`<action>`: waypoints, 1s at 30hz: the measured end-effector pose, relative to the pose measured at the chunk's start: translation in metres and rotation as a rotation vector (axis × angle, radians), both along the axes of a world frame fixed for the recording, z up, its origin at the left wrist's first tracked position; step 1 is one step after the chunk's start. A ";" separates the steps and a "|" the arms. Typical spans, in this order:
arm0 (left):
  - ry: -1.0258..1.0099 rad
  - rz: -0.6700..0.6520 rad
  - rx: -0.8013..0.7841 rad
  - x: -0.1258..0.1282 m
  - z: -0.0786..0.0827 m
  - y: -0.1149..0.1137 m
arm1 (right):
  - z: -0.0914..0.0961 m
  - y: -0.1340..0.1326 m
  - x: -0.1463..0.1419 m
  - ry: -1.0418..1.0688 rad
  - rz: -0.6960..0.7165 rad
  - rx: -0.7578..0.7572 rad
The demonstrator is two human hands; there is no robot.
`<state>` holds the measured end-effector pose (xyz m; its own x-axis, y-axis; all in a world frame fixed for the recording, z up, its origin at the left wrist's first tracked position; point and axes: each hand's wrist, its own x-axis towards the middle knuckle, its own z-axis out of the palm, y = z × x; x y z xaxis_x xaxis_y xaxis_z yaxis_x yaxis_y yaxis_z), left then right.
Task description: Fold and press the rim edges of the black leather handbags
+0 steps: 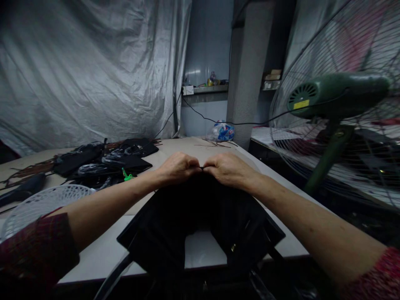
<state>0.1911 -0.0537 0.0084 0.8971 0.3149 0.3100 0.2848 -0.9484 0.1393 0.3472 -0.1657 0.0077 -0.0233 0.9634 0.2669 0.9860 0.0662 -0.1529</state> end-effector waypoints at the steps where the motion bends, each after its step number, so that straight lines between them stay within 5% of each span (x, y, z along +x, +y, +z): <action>1: 0.000 -0.001 0.022 0.000 -0.001 -0.001 | -0.001 -0.001 0.001 -0.006 0.011 0.008; 9: -0.033 0.002 0.047 0.008 0.002 -0.001 | 0.003 0.006 -0.010 -0.326 -0.191 0.001; 14: -0.035 0.029 -0.486 -0.011 0.005 0.014 | 0.004 -0.004 -0.007 -0.179 -0.089 0.013; 19: -0.152 0.038 -0.927 -0.051 -0.010 0.014 | 0.003 -0.011 -0.007 -0.140 0.004 0.011; 24: -0.142 0.159 -0.902 -0.080 -0.018 0.000 | 0.009 -0.011 -0.017 -0.184 0.032 0.033; 30: -0.049 0.242 -0.792 -0.084 -0.015 -0.007 | 0.019 0.010 -0.033 -0.256 0.135 0.019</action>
<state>0.1067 -0.0612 -0.0065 0.7677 0.6391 -0.0473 0.4444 -0.4777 0.7578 0.3142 -0.1554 0.0264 -0.2198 0.9418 0.2543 0.9745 0.1998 0.1022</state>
